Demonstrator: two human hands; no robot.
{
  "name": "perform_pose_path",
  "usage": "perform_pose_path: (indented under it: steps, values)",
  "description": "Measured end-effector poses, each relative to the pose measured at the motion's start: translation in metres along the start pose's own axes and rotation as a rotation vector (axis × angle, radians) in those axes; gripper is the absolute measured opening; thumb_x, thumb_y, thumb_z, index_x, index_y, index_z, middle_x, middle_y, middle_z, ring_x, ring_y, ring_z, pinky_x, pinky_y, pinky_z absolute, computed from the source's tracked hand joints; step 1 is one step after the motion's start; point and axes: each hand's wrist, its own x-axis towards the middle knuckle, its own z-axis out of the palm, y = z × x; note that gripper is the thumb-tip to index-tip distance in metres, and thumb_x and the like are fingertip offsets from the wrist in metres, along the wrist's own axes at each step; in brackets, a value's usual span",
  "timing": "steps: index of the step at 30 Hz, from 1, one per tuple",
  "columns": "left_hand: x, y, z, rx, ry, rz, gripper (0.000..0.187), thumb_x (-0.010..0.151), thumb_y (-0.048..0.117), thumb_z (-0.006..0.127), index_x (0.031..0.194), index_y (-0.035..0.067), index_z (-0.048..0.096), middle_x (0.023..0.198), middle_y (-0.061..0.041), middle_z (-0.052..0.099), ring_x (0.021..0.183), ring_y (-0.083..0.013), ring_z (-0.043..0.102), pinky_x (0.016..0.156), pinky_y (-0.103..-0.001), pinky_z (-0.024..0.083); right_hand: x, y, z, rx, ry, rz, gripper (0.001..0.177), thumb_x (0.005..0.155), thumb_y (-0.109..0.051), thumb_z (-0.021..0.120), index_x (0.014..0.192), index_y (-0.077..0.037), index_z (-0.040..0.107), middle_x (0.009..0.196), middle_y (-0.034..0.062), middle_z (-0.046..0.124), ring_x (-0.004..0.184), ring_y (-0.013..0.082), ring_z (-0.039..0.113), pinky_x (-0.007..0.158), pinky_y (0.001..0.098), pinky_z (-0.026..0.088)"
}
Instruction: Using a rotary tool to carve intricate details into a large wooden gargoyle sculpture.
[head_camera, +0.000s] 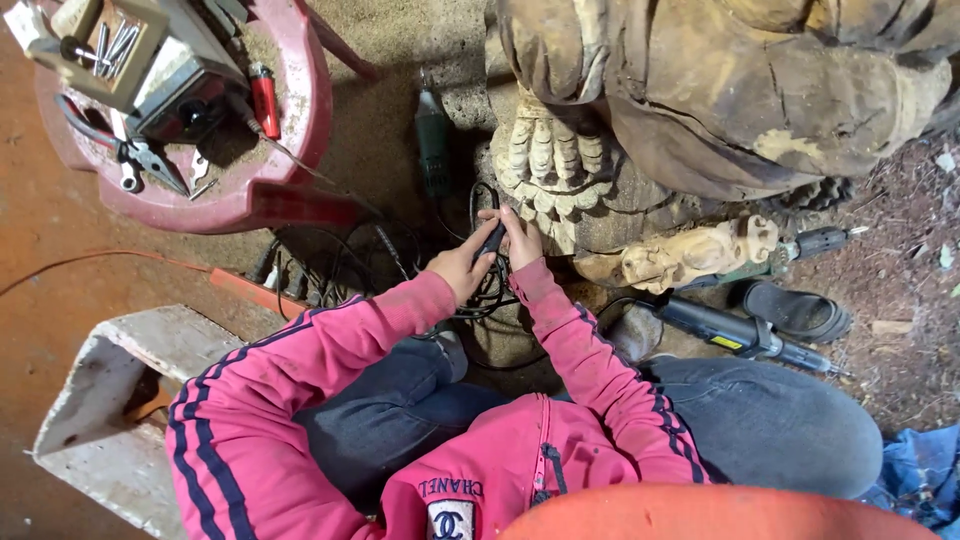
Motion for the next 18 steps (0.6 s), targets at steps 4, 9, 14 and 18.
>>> perform_pose_path:
  steps: [4, 9, 14, 18]
  values:
    - [-0.042, 0.064, -0.019, -0.126, -0.067, -0.105, 0.066, 0.102, 0.044, 0.040, 0.162, 0.036, 0.013, 0.113, -0.020, 0.073, 0.093, -0.0325, 0.076, 0.103, -0.045, 0.056, 0.000, -0.006, -0.003, -0.157, 0.055, 0.033, 0.061, 0.098, -0.063, 0.061, 0.103, -0.007, 0.081, 0.095, 0.0148, 0.075, 0.088, 0.0252, 0.067, 0.079, 0.0391, 0.055]
    - [-0.036, 0.077, -0.009, -0.235, -0.104, -0.059, 0.071, 0.101, 0.036, 0.039, 0.164, 0.026, 0.007, 0.121, -0.025, 0.069, 0.076, -0.0294, 0.078, 0.088, -0.040, 0.062, 0.004, -0.017, -0.010, -0.191, 0.101, 0.148, 0.078, 0.088, -0.076, 0.062, 0.110, -0.003, 0.076, 0.104, 0.0211, 0.073, 0.100, 0.0337, 0.068, 0.087, 0.0432, 0.053]
    - [-0.032, 0.087, -0.011, -0.212, -0.100, -0.060, 0.072, 0.101, 0.034, 0.039, 0.163, 0.022, 0.006, 0.126, -0.028, 0.065, 0.074, -0.0296, 0.077, 0.088, -0.041, 0.063, 0.006, -0.021, -0.010, -0.165, 0.137, 0.206, 0.074, 0.087, -0.076, 0.063, 0.105, -0.006, 0.076, 0.099, 0.0159, 0.074, 0.096, 0.0296, 0.068, 0.084, 0.0403, 0.054]
    - [-0.040, 0.102, -0.015, -0.194, -0.079, -0.085, 0.072, 0.102, 0.037, 0.038, 0.165, 0.024, 0.005, 0.139, -0.029, 0.057, 0.107, -0.0407, 0.071, 0.092, -0.048, 0.058, 0.017, -0.008, -0.014, -0.139, 0.139, 0.223, 0.070, 0.084, -0.077, 0.065, 0.099, -0.010, 0.079, 0.095, 0.0137, 0.074, 0.093, 0.0270, 0.069, 0.082, 0.0365, 0.055]
